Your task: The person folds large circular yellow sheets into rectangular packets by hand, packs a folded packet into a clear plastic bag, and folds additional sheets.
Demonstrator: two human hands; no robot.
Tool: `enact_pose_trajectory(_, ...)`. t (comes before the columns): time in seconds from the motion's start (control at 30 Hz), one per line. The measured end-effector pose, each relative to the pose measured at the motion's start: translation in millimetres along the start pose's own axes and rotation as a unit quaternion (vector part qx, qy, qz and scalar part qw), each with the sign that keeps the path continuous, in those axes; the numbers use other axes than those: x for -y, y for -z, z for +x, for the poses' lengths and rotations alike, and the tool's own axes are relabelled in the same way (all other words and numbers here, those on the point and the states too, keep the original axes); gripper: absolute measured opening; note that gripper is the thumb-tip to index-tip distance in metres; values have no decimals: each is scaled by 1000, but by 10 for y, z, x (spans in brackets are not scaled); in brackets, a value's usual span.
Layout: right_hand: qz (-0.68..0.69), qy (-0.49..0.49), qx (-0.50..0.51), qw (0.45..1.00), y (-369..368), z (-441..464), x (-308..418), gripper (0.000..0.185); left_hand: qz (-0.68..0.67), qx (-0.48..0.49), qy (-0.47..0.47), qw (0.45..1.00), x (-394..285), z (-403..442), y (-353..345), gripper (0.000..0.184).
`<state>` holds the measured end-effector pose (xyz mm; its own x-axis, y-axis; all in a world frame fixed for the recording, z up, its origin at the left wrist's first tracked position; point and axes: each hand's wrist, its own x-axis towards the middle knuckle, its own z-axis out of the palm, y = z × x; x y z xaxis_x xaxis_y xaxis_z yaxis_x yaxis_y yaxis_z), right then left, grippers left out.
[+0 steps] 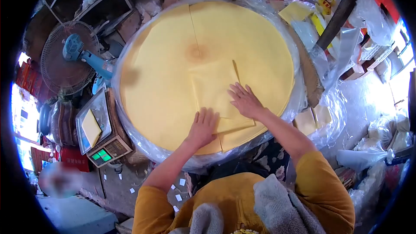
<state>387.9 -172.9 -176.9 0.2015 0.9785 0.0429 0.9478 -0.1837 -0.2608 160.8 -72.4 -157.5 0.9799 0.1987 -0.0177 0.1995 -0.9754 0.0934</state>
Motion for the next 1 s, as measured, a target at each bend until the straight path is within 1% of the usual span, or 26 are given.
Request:
enact_pose_trajectory(0.1, 79, 48, 50, 994, -14, 63, -293, 51, 21, 3, -21, 1000, 119, 25, -58, 57)
enact_pose_trajectory(0.2, 215, 103, 91, 967, 187, -91, -403, 59, -138, 32, -30, 989, 180, 15, 206, 54)
enact_pose_trajectory(0.3, 142, 125, 75, 979, 300, -370, -276, 53, -250, 73, -28, 965, 169, -58, 341, 53)
enact_pose_trajectory(0.4, 198, 116, 35, 973, 162, -541, -249, 48, -375, 186, 80, 905, 51, -159, 722, 53)
enact_pose_trajectory(0.43, 221, 106, 31, 969, 157, -547, -257, 47, -335, 104, 44, 936, 74, -200, 693, 53)
enact_pose_trajectory(0.5, 271, 83, 25, 959, 133, -567, -233, 46, -244, -56, -27, 968, 181, -354, 569, 53)
enact_pose_trajectory(0.6, 255, 78, 33, 963, 156, -534, -247, 46, -194, -152, 4, 969, 464, -353, -21, 52)
enact_pose_trajectory(0.63, 270, 71, 39, 959, 154, -522, -264, 45, -172, -180, -7, 969, 485, -319, -38, 45)
enact_pose_trajectory(0.73, 286, 69, 25, 955, 187, -477, -295, 32, -267, -231, -12, 936, 566, -219, -185, 30)
enact_pose_trajectory(0.77, 441, 33, 5, 897, 56, -468, -372, 31, -278, -224, 50, 933, 571, -179, -213, 25)
enact_pose_trajectory(0.8, 584, -5, -16, 812, -81, -455, -438, 31, -289, -216, 111, 926, 563, -139, -239, 19)
enact_pose_trajectory(0.83, 235, -131, 32, 963, 49, -223, -393, 35, -297, -207, 173, 916, 553, -96, -251, 14)
enact_pose_trajectory(0.87, 297, -121, -35, 947, 154, -147, -293, 35, -331, -219, 202, 895, 541, -21, -243, 12)
enact_pose_trajectory(0.93, 325, -230, 1, 917, 276, 25, -209, 36, -398, -242, 256, 847, 540, 163, -206, 13)
enact_pose_trajectory(1.0, 289, -230, -36, 928, 127, 165, -273, 36, -387, -218, 291, 847, 587, 273, -194, 18)
